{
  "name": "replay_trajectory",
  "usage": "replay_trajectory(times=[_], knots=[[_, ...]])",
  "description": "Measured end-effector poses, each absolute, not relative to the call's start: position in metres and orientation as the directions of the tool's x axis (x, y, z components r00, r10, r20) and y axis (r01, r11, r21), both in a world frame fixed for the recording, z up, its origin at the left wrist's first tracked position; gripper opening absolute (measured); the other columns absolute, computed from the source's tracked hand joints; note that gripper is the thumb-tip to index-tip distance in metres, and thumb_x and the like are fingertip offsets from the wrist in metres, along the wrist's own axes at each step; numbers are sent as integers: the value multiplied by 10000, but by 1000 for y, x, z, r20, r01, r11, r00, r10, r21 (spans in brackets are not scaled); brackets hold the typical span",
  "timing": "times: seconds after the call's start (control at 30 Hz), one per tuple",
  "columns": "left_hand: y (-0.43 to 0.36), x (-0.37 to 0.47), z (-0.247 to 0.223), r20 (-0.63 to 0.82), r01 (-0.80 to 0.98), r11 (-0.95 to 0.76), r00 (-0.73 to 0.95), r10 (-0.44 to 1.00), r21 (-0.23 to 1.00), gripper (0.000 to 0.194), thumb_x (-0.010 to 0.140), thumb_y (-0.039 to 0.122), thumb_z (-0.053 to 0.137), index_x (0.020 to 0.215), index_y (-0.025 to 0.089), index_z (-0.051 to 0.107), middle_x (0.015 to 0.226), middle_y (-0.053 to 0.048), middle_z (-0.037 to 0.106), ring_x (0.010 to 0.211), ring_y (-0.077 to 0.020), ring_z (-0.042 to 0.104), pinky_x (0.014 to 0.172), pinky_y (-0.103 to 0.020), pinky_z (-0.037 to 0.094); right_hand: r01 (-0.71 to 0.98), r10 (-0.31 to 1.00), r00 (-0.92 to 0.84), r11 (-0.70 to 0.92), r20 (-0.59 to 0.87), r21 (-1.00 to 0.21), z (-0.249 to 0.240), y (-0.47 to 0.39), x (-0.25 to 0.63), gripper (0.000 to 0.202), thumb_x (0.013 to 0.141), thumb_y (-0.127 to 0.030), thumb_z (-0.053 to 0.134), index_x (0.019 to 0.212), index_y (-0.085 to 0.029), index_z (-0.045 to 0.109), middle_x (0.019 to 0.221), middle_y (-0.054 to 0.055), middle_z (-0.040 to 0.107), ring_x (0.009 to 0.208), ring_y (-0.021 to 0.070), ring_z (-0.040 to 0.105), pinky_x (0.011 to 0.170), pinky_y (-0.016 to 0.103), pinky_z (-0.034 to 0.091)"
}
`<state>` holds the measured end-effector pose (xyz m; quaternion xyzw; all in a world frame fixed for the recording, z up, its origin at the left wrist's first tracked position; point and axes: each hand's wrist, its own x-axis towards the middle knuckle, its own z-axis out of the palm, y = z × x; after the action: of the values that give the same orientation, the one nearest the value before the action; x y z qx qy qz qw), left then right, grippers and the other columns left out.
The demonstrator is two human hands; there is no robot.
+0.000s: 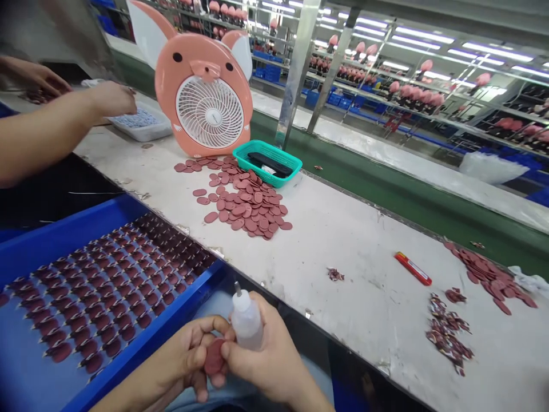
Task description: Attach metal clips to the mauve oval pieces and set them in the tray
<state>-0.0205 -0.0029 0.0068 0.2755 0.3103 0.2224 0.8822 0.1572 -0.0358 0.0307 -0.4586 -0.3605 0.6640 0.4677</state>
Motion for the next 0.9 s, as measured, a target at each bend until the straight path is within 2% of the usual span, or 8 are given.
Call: replay_trajectory(times=[0.13,0.23,0.3,0.43,0.53,0.6,0.7,0.9], knots=[[-3,-17,9,-453,-251,828,739,499,502,561,559,497,955,949,177,708,663,-1,670,556,-105,639,433,-128,485,-180,974,-67,-224,-215,-958,38,-39,157,451,759,-444,824,993,-225,507,769,-32,595,625,131,596,592,249,459],[-4,-16,16,-510,-330,800,634,581,502,587,603,504,932,1049,169,748,661,0,652,570,-104,601,408,-134,469,31,978,160,-138,-131,-990,44,-48,167,519,865,-477,689,1245,-258,413,841,-24,609,724,149,563,686,273,448],[-4,-15,24,-527,-388,752,543,653,532,565,606,512,927,1021,159,777,683,-9,655,592,-107,587,400,-142,469,151,964,226,-174,-137,-973,50,-57,175,490,908,-438,612,1303,-276,371,857,-26,614,741,158,546,721,289,442],[-1,-7,41,-559,-454,693,410,721,560,489,533,505,956,878,192,807,729,-18,706,627,-115,618,422,-148,487,215,929,347,-213,-130,-953,66,-72,190,385,864,-420,682,1205,-297,552,998,12,664,811,171,594,732,285,483],[0,0,50,-588,-468,683,355,727,561,488,477,485,974,856,220,817,769,-30,754,651,-123,665,427,-134,472,133,862,506,-105,-24,-986,70,-80,200,409,735,-469,836,1080,-295,700,1087,43,682,902,200,650,745,279,530],[-2,5,54,-588,-476,675,343,733,564,481,464,482,975,846,232,825,774,-32,769,648,-120,676,427,-126,464,26,833,550,49,55,-998,66,-84,204,444,718,-488,851,1093,-295,712,915,36,688,745,172,650,619,256,523],[-6,9,58,-554,-482,646,338,761,592,465,491,507,962,842,231,834,768,-42,778,643,-124,676,436,-130,473,-37,798,574,251,185,-967,52,-92,198,446,842,-583,695,1158,-270,671,604,-19,562,427,103,463,394,220,363],[-11,10,63,-512,-451,610,332,792,651,408,514,480,969,820,240,844,747,-46,787,646,-142,679,452,-140,489,253,789,549,157,275,-955,40,-116,168,466,880,-625,603,1158,-255,652,691,43,621,395,147,464,334,289,311]])
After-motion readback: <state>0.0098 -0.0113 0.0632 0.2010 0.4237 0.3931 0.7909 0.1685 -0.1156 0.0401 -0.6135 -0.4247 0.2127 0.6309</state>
